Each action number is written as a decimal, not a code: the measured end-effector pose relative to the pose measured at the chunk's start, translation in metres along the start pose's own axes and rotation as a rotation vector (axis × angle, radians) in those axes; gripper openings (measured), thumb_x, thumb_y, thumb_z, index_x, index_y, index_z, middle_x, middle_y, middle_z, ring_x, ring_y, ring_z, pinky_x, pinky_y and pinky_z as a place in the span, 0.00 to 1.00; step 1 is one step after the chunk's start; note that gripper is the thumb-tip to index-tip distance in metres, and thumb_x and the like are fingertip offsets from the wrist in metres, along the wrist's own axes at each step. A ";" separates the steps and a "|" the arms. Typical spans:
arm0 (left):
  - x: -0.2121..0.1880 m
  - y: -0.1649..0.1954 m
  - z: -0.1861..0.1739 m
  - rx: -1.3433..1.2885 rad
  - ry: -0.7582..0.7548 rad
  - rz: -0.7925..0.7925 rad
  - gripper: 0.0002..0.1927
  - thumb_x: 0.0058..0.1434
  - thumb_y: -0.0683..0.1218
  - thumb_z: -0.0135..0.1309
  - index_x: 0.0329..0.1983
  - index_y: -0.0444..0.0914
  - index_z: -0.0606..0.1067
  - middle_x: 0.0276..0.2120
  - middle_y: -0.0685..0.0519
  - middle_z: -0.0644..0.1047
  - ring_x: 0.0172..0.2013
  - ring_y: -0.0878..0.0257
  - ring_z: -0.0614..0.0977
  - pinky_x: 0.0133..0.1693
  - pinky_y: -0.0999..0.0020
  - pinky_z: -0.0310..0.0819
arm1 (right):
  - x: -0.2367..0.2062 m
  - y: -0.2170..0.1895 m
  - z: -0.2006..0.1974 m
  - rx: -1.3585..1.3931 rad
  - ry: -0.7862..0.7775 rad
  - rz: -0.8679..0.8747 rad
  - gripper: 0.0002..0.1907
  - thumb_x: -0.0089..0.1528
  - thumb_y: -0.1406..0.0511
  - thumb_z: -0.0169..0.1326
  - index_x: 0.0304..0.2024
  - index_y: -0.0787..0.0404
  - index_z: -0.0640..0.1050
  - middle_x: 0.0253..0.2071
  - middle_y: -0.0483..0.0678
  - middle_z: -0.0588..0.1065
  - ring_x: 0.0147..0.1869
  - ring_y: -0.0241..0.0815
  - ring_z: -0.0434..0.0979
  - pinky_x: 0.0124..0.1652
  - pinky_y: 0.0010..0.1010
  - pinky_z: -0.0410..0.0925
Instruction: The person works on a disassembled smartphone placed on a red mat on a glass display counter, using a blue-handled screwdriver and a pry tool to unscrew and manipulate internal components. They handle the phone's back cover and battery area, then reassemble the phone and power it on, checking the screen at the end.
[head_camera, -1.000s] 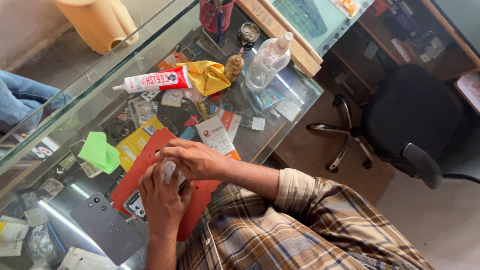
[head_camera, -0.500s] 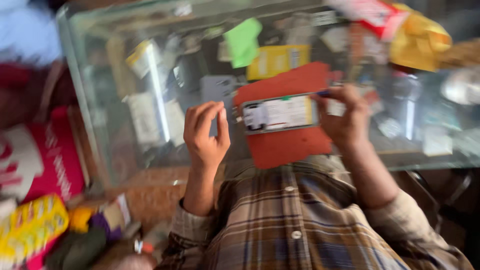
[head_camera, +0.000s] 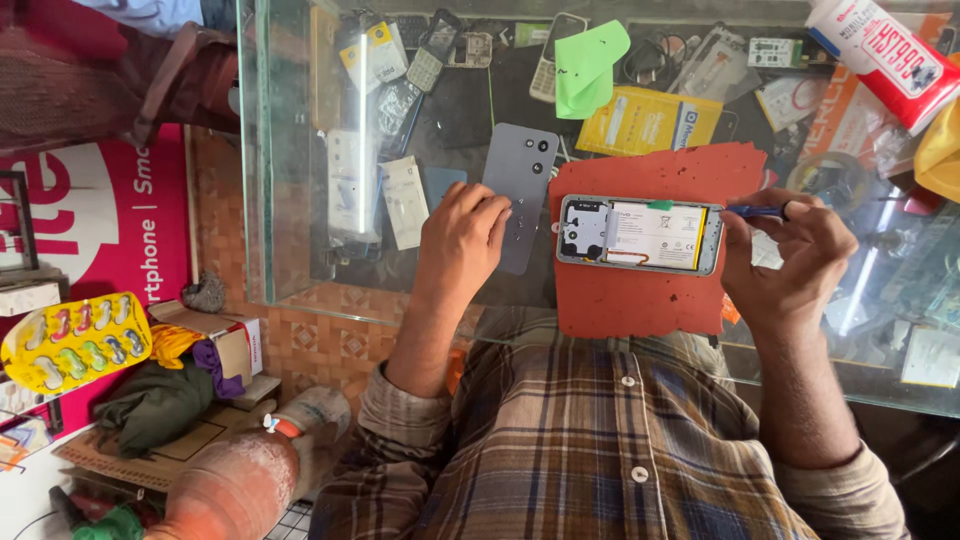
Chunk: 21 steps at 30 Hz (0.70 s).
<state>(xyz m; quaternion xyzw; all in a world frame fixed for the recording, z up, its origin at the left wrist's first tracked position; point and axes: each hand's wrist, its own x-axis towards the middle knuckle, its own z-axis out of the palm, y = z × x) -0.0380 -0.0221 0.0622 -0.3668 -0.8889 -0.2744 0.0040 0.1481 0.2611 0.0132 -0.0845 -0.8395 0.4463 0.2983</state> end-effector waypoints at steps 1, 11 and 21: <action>0.002 -0.001 0.000 0.010 -0.013 0.012 0.05 0.61 0.38 0.62 0.39 0.36 0.78 0.36 0.53 0.76 0.41 0.53 0.78 0.42 0.59 0.76 | -0.001 0.000 0.000 -0.021 0.004 -0.006 0.31 0.72 0.80 0.60 0.60 0.58 0.53 0.55 0.61 0.71 0.52 0.49 0.82 0.48 0.30 0.80; 0.017 -0.004 0.013 0.236 -0.167 0.143 0.08 0.48 0.37 0.62 0.26 0.36 0.73 0.31 0.50 0.73 0.40 0.53 0.77 0.41 0.58 0.76 | 0.010 -0.009 0.008 -0.212 -0.013 -0.149 0.32 0.69 0.82 0.61 0.59 0.59 0.54 0.50 0.63 0.75 0.45 0.52 0.82 0.42 0.33 0.76; 0.016 0.000 0.009 -0.208 0.099 0.084 0.13 0.51 0.32 0.63 0.32 0.33 0.70 0.32 0.48 0.77 0.36 0.53 0.81 0.38 0.61 0.77 | 0.010 -0.016 0.006 -0.047 0.104 -0.125 0.35 0.71 0.82 0.58 0.61 0.52 0.50 0.50 0.64 0.73 0.48 0.54 0.83 0.47 0.39 0.80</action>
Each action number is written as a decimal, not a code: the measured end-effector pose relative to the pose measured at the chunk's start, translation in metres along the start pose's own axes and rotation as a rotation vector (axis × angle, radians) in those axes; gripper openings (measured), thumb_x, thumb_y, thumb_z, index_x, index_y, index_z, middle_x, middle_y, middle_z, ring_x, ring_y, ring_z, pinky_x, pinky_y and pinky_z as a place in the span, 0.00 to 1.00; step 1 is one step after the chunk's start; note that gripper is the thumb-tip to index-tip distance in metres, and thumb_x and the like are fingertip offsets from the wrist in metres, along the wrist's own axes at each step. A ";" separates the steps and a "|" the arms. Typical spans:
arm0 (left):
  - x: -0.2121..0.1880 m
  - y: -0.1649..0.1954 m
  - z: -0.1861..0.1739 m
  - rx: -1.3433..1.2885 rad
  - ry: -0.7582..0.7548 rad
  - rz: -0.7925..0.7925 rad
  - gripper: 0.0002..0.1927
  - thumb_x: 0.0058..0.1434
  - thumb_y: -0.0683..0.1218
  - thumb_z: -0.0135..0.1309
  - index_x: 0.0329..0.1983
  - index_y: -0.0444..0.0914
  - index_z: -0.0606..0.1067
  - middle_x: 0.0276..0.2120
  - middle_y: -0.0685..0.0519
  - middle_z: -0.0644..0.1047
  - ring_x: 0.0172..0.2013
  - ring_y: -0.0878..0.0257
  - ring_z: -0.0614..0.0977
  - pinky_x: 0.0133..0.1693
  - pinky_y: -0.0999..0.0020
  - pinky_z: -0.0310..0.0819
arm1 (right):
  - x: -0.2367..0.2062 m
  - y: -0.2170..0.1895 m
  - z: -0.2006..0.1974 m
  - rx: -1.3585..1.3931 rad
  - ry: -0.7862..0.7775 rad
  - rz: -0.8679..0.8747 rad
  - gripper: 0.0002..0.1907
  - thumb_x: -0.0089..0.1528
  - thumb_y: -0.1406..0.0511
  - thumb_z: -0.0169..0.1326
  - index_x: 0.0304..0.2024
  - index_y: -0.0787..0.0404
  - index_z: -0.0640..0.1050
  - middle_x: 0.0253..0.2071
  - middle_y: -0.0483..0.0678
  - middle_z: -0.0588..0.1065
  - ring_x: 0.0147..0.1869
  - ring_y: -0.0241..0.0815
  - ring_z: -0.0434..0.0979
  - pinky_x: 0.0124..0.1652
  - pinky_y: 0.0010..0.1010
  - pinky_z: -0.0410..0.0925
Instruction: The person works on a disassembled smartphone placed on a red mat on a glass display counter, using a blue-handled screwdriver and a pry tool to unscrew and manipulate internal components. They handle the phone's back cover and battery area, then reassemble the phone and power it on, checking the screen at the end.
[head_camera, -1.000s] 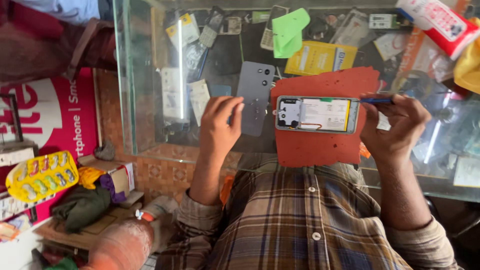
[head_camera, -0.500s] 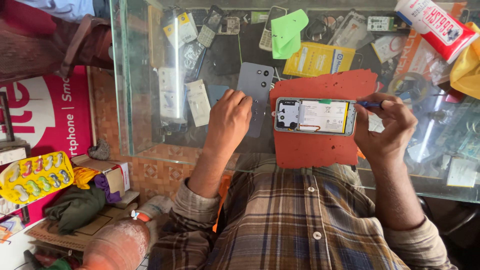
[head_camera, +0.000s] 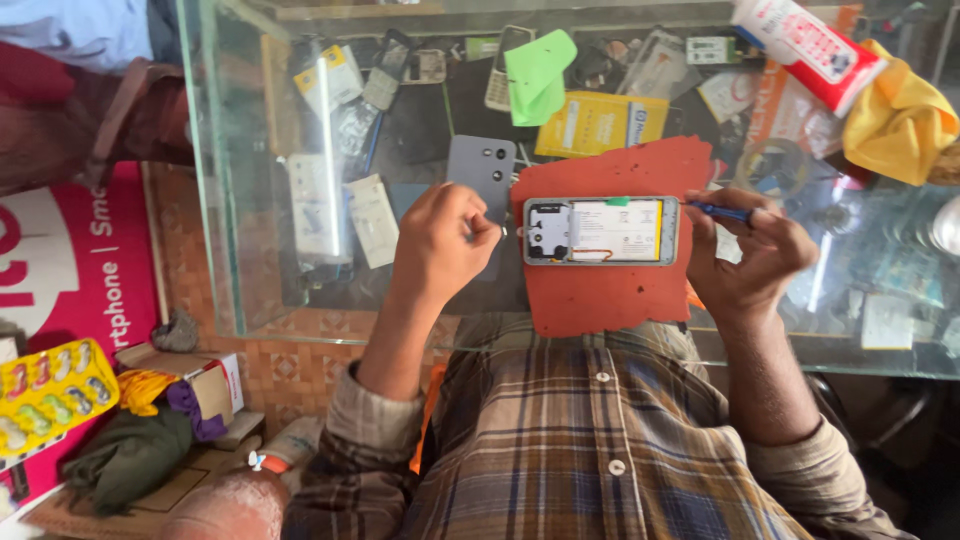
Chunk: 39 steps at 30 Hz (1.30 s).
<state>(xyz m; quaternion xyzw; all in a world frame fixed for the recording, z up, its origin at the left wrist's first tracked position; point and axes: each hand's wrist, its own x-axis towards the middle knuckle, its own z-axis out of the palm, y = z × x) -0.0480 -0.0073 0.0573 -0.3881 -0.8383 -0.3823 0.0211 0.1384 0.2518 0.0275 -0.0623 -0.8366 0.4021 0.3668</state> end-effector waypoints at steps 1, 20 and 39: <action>-0.007 0.006 0.000 -0.149 0.063 -0.026 0.14 0.52 0.31 0.62 0.33 0.33 0.69 0.34 0.48 0.79 0.36 0.56 0.83 0.38 0.65 0.79 | -0.002 -0.004 -0.004 0.024 0.030 0.023 0.36 0.72 0.82 0.58 0.61 0.49 0.50 0.50 0.63 0.73 0.49 0.54 0.84 0.49 0.40 0.80; -0.029 0.090 0.086 -0.889 -0.307 0.064 0.19 0.67 0.38 0.62 0.47 0.38 0.62 0.41 0.48 0.79 0.46 0.56 0.84 0.49 0.63 0.82 | -0.045 -0.087 -0.028 -0.102 0.127 0.042 0.38 0.63 0.78 0.63 0.53 0.51 0.47 0.44 0.63 0.75 0.44 0.54 0.85 0.46 0.46 0.83; -0.020 0.082 0.100 -0.826 -0.323 0.064 0.19 0.67 0.36 0.59 0.47 0.38 0.59 0.45 0.44 0.80 0.48 0.52 0.87 0.46 0.61 0.83 | -0.032 -0.067 -0.016 0.020 -0.062 -0.026 0.29 0.66 0.80 0.47 0.51 0.50 0.46 0.48 0.72 0.73 0.51 0.62 0.83 0.53 0.52 0.80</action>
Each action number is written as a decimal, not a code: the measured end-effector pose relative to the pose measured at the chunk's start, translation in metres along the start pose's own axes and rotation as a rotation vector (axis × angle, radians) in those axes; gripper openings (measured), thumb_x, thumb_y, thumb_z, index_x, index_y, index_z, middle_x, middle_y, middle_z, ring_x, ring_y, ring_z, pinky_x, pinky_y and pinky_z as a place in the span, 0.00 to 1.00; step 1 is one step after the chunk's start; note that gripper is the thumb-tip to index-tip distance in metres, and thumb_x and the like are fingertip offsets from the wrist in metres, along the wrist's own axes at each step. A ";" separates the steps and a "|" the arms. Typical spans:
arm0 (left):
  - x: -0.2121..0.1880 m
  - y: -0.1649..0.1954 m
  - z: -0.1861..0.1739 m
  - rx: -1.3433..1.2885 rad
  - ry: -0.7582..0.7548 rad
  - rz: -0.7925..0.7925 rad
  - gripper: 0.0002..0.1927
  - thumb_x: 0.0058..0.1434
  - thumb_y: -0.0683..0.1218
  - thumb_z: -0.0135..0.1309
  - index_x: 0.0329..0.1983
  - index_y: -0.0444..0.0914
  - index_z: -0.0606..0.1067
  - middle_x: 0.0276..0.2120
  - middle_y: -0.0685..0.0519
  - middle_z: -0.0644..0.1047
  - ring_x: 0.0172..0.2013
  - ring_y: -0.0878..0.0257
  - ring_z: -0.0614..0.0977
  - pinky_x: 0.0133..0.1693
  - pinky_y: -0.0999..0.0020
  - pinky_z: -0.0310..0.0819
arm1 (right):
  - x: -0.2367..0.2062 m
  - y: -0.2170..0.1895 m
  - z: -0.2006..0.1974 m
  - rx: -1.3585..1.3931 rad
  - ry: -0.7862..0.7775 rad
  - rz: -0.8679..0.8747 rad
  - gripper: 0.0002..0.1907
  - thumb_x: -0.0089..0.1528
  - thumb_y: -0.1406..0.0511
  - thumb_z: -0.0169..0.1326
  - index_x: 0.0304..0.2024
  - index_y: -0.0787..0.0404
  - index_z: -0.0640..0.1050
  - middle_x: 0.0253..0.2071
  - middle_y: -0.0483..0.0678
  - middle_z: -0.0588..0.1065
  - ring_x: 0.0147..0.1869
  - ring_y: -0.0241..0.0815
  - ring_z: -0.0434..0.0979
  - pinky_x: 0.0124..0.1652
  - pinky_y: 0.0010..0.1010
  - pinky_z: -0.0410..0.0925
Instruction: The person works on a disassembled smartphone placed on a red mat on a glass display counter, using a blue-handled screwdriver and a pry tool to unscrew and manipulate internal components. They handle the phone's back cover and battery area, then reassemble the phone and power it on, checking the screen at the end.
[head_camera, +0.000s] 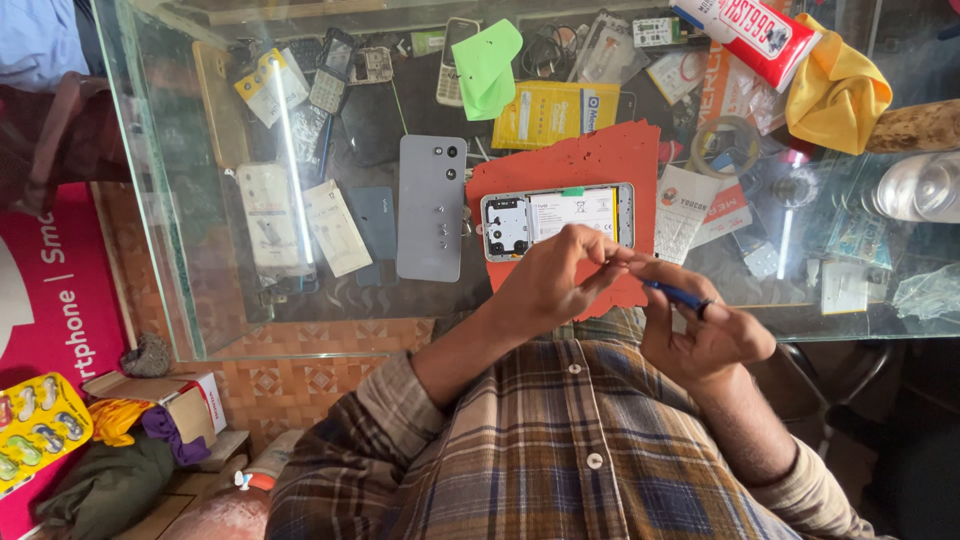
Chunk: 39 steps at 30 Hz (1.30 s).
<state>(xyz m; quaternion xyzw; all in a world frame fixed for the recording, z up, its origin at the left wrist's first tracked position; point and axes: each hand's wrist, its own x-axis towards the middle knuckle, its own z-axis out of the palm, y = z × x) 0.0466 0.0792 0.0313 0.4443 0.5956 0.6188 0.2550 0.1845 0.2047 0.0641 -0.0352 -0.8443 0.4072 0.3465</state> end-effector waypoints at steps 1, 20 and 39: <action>0.004 -0.002 0.001 -0.041 -0.005 -0.015 0.19 0.68 0.36 0.58 0.47 0.38 0.58 0.46 0.44 0.80 0.49 0.53 0.87 0.47 0.61 0.83 | 0.001 0.000 0.000 0.025 0.000 -0.003 0.28 0.67 0.81 0.46 0.51 0.50 0.46 0.49 0.72 0.72 0.53 0.64 0.83 0.55 0.54 0.80; 0.020 -0.016 0.002 0.318 -0.097 0.142 0.17 0.58 0.27 0.45 0.49 0.32 0.62 0.48 0.46 0.73 0.55 0.49 0.76 0.74 0.44 0.55 | -0.016 0.040 0.009 0.012 -0.026 0.087 0.30 0.68 0.83 0.45 0.56 0.52 0.47 0.50 0.71 0.74 0.53 0.61 0.83 0.52 0.44 0.78; 0.013 -0.005 -0.015 0.746 -0.047 0.157 0.19 0.64 0.55 0.61 0.49 0.40 0.71 0.66 0.42 0.67 0.67 0.42 0.67 0.70 0.42 0.58 | -0.002 0.037 0.008 -0.013 -0.001 0.094 0.34 0.64 0.80 0.60 0.58 0.55 0.53 0.45 0.63 0.75 0.46 0.52 0.84 0.40 0.35 0.78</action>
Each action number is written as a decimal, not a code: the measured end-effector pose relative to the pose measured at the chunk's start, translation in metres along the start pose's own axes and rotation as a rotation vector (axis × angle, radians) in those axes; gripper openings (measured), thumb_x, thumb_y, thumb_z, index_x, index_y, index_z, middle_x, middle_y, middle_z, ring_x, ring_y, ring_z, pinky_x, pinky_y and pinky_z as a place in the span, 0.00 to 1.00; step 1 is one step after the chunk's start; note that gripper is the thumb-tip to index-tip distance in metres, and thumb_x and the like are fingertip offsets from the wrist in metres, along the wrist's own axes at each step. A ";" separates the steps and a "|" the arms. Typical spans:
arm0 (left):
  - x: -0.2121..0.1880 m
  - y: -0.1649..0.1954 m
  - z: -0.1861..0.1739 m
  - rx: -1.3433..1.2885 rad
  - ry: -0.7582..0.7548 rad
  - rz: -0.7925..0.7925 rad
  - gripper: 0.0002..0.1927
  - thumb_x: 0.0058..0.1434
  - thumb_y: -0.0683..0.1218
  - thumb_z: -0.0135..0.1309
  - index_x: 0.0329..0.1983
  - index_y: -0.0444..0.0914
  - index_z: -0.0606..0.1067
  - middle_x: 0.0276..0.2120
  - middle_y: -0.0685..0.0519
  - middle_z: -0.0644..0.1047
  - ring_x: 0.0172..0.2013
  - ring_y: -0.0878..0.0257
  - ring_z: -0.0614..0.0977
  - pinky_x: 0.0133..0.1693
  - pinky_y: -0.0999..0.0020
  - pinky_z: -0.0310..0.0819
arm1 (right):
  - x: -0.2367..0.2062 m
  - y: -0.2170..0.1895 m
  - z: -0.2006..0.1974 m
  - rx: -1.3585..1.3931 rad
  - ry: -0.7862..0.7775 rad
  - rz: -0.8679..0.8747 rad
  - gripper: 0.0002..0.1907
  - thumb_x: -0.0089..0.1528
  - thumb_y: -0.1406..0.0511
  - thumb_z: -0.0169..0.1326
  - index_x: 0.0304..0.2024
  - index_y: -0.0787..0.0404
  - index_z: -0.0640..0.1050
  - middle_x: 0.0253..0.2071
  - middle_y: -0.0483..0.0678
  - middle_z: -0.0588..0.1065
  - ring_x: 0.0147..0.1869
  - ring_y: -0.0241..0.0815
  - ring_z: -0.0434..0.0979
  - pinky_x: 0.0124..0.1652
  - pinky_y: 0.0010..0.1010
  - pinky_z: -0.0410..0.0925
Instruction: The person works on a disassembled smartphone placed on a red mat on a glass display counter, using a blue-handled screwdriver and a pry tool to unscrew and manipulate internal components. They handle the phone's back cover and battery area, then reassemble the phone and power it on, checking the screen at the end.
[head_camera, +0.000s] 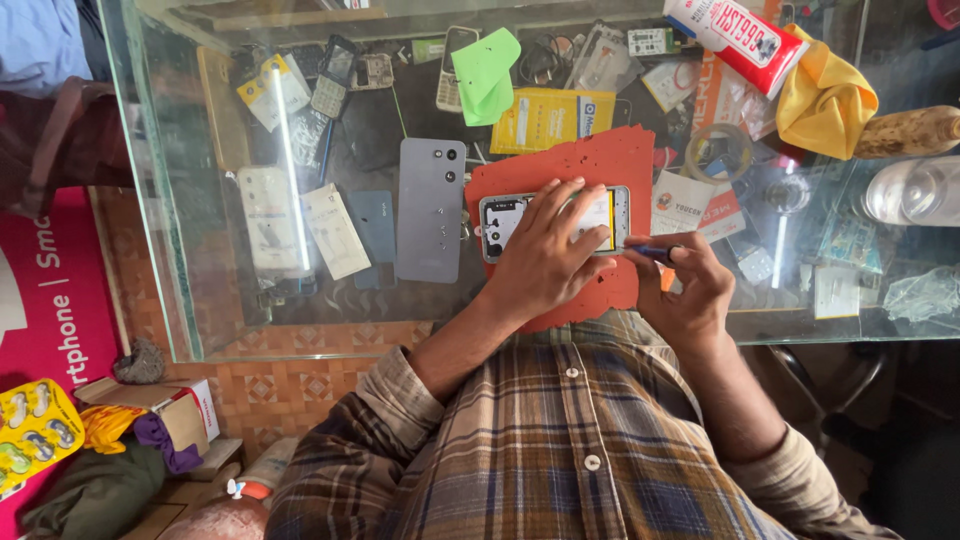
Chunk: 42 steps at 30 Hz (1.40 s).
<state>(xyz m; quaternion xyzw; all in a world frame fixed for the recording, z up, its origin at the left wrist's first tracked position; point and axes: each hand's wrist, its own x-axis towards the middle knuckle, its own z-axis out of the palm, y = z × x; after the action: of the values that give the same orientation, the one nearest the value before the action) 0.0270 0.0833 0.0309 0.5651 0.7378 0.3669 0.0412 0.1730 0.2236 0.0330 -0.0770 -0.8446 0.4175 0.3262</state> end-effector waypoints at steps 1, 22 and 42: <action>0.000 -0.001 0.000 0.011 -0.002 0.003 0.18 0.65 0.55 0.61 0.49 0.40 0.72 0.67 0.42 0.67 0.68 0.42 0.67 0.71 0.42 0.58 | 0.001 0.000 0.001 -0.075 0.032 -0.029 0.36 0.64 0.79 0.65 0.59 0.55 0.54 0.44 0.61 0.75 0.47 0.50 0.85 0.40 0.33 0.79; -0.004 -0.005 0.005 0.118 -0.014 0.057 0.15 0.67 0.54 0.60 0.48 0.40 0.76 0.71 0.45 0.64 0.67 0.44 0.68 0.70 0.44 0.61 | 0.000 0.015 -0.008 -0.001 -0.162 -0.071 0.29 0.64 0.81 0.58 0.55 0.58 0.55 0.46 0.61 0.78 0.45 0.53 0.85 0.36 0.35 0.76; -0.004 0.000 -0.001 0.262 -0.127 0.118 0.16 0.67 0.48 0.52 0.58 0.49 0.77 0.76 0.48 0.58 0.68 0.41 0.68 0.71 0.40 0.59 | 0.002 0.007 -0.012 -0.014 -0.125 -0.061 0.31 0.63 0.81 0.58 0.57 0.57 0.55 0.45 0.61 0.78 0.45 0.56 0.85 0.39 0.38 0.76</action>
<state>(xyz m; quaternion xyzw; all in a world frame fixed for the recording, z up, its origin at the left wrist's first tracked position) 0.0282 0.0794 0.0302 0.6299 0.7409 0.2327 -0.0079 0.1779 0.2373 0.0340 -0.0277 -0.8682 0.4053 0.2850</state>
